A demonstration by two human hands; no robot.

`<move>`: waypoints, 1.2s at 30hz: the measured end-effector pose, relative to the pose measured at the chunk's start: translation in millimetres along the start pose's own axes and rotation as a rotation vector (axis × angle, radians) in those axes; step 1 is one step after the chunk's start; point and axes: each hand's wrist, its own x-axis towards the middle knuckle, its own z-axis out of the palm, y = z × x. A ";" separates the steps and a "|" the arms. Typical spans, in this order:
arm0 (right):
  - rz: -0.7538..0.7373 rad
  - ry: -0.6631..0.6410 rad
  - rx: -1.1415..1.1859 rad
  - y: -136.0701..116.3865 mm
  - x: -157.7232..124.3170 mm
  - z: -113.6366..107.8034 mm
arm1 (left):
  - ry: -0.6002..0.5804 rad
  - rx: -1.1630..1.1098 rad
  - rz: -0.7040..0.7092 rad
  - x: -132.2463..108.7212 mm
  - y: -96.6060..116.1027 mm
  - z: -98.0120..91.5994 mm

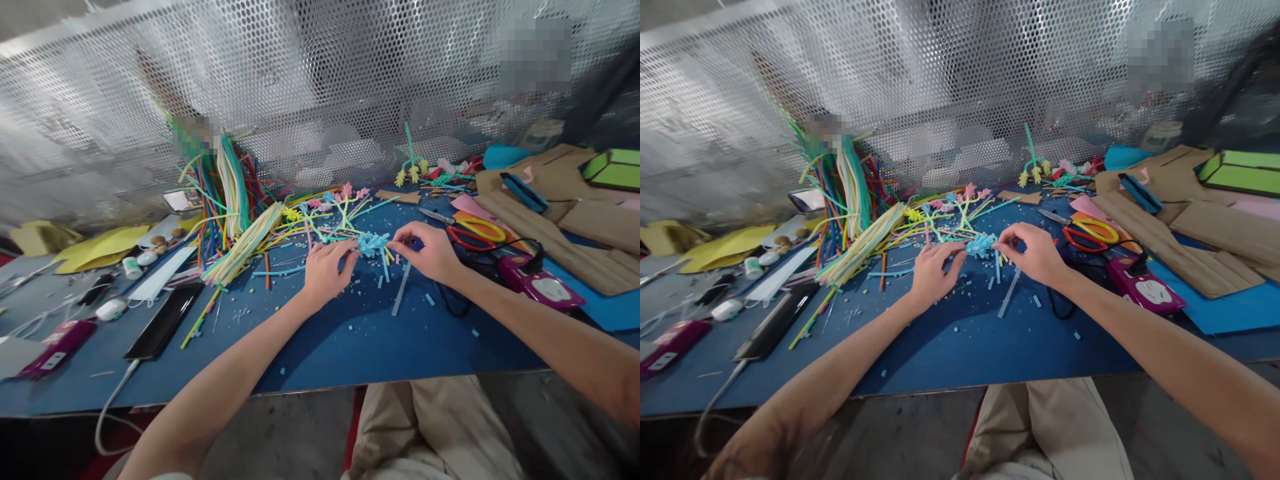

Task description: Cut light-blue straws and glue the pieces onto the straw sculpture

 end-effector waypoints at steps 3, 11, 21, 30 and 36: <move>-0.003 0.000 -0.004 -0.6 0.3 -0.1 | -0.005 0.005 -0.002 -0.2 -0.5 0.3; 0.044 -0.013 -0.004 -7.4 0.2 -2.3 | -0.017 0.003 -0.003 0.5 1.4 -1.1; 0.050 -0.022 0.018 -7.2 -0.5 0.0 | 0.018 -0.004 0.033 0.9 0.7 -0.5; 0.081 -0.022 0.059 -2.6 0.3 -4.4 | 0.004 0.026 0.011 1.2 -4.9 -1.9; 0.166 0.095 -0.017 1.7 5.8 -12.5 | 0.018 0.023 -0.030 1.9 -11.8 -2.8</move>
